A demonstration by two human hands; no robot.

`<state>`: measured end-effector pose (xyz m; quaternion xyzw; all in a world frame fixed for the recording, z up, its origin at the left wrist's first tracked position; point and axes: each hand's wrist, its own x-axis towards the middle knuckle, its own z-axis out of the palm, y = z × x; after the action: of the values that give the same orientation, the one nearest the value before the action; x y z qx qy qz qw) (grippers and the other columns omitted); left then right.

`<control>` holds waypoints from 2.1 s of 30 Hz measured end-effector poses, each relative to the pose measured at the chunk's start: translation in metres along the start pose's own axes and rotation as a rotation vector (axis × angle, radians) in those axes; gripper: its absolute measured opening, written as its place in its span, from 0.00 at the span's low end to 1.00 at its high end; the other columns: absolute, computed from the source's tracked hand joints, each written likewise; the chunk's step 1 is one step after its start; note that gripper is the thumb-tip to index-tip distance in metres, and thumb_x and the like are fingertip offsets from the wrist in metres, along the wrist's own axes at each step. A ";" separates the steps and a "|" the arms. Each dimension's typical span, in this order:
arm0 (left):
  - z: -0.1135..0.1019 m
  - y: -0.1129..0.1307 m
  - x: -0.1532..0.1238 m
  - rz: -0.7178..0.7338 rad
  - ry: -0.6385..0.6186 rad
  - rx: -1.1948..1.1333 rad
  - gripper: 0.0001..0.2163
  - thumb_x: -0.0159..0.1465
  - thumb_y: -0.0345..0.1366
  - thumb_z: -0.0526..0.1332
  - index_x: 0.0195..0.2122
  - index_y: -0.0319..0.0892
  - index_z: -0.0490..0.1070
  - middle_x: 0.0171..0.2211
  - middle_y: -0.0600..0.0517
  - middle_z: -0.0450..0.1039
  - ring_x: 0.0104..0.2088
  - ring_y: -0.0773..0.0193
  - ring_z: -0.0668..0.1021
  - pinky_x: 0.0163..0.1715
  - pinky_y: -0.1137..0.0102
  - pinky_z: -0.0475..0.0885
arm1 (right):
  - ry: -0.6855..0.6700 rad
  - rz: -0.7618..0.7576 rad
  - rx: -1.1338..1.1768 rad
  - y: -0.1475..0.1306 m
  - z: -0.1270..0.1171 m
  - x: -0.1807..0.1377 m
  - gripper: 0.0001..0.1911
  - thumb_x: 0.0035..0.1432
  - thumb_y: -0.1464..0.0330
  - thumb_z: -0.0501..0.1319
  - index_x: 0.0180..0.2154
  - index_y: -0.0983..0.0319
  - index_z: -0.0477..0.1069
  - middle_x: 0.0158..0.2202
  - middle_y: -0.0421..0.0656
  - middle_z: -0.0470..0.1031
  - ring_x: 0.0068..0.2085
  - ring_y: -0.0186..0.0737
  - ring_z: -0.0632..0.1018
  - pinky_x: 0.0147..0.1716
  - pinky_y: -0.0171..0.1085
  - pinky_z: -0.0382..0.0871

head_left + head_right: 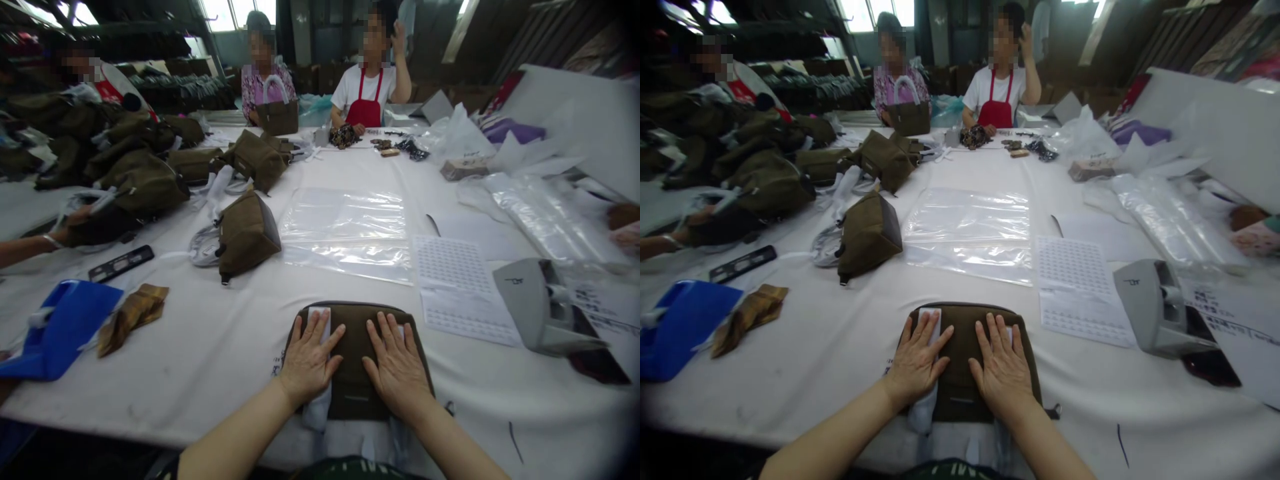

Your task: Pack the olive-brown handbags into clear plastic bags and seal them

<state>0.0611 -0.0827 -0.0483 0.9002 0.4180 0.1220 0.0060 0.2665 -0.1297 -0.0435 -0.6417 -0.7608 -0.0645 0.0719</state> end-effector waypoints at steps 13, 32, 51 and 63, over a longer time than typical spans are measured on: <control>-0.030 -0.006 -0.007 0.069 0.003 -0.268 0.26 0.66 0.49 0.44 0.63 0.47 0.47 0.64 0.46 0.46 0.64 0.50 0.48 0.60 0.45 0.44 | 0.087 -0.079 0.057 0.004 -0.009 -0.014 0.35 0.58 0.55 0.52 0.62 0.61 0.47 0.65 0.52 0.44 0.64 0.56 0.47 0.59 0.60 0.41; 0.042 -0.200 0.301 -0.394 -0.268 -0.112 0.15 0.56 0.38 0.63 0.42 0.34 0.70 0.39 0.42 0.74 0.41 0.53 0.76 0.41 0.58 0.70 | -0.114 -0.109 0.210 0.117 0.116 0.234 0.19 0.59 0.69 0.51 0.52 0.64 0.67 0.53 0.50 0.68 0.54 0.49 0.69 0.52 0.47 0.64; 0.014 -0.130 0.142 0.097 -0.427 -0.011 0.06 0.63 0.31 0.53 0.33 0.41 0.70 0.34 0.49 0.73 0.36 0.59 0.75 0.36 0.68 0.69 | -0.211 -0.387 -0.071 0.101 0.030 0.190 0.07 0.55 0.75 0.55 0.30 0.63 0.71 0.35 0.47 0.72 0.40 0.46 0.72 0.41 0.41 0.61; -0.018 -0.143 0.108 -0.104 -0.430 0.000 0.08 0.58 0.40 0.61 0.29 0.41 0.70 0.30 0.50 0.73 0.34 0.59 0.75 0.32 0.71 0.66 | -0.329 -0.182 -0.010 0.131 0.029 0.117 0.10 0.53 0.80 0.54 0.29 0.63 0.72 0.30 0.46 0.75 0.36 0.42 0.75 0.37 0.36 0.62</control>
<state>0.0167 0.0906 -0.0237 0.8827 0.4530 -0.0733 0.1011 0.3752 0.0111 -0.0487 -0.5723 -0.8170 0.0312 -0.0628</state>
